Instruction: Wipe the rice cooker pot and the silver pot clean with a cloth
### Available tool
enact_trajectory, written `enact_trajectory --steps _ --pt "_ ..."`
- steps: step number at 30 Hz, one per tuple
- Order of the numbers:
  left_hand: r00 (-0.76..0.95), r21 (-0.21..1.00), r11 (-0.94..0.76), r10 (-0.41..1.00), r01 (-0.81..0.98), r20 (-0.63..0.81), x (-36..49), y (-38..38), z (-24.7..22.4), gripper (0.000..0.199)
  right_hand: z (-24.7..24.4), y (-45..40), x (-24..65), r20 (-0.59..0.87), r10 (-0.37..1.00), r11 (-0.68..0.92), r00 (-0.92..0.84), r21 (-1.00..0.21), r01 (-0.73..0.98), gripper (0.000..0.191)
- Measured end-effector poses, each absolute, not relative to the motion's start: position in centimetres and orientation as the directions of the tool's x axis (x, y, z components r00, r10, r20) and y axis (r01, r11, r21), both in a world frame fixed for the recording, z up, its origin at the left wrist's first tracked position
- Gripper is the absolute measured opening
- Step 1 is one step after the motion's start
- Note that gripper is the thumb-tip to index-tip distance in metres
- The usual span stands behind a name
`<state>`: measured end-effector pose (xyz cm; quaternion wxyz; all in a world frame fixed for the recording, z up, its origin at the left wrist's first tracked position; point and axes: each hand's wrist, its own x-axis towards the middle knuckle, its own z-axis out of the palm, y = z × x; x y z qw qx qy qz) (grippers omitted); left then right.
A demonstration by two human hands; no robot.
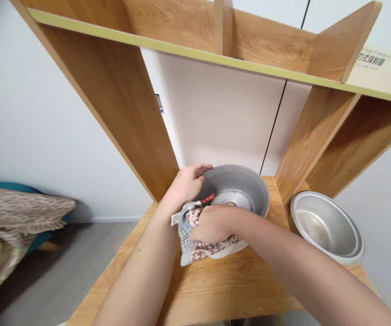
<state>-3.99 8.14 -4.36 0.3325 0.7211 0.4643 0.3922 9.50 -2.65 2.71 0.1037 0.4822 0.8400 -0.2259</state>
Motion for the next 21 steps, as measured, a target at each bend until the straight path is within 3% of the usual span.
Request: enact_trajectory --steps 6,11,21 --pt "0.263 0.829 -0.359 0.927 0.428 0.266 -4.24 8.42 -4.61 0.062 3.66 -3.41 8.94 -0.448 0.756 0.434 -0.477 -0.202 0.878 0.031" --pt "0.267 0.812 -0.379 0.921 0.445 0.283 -4.25 8.35 -4.52 0.062 3.35 -3.15 9.40 -0.493 0.735 0.417 -0.465 -0.212 0.884 0.037" --pt "0.258 0.805 -0.379 0.922 0.456 0.287 -4.28 8.35 -4.53 0.057 3.13 -3.33 9.74 -0.465 0.752 0.422 -0.467 -0.204 0.883 0.036"
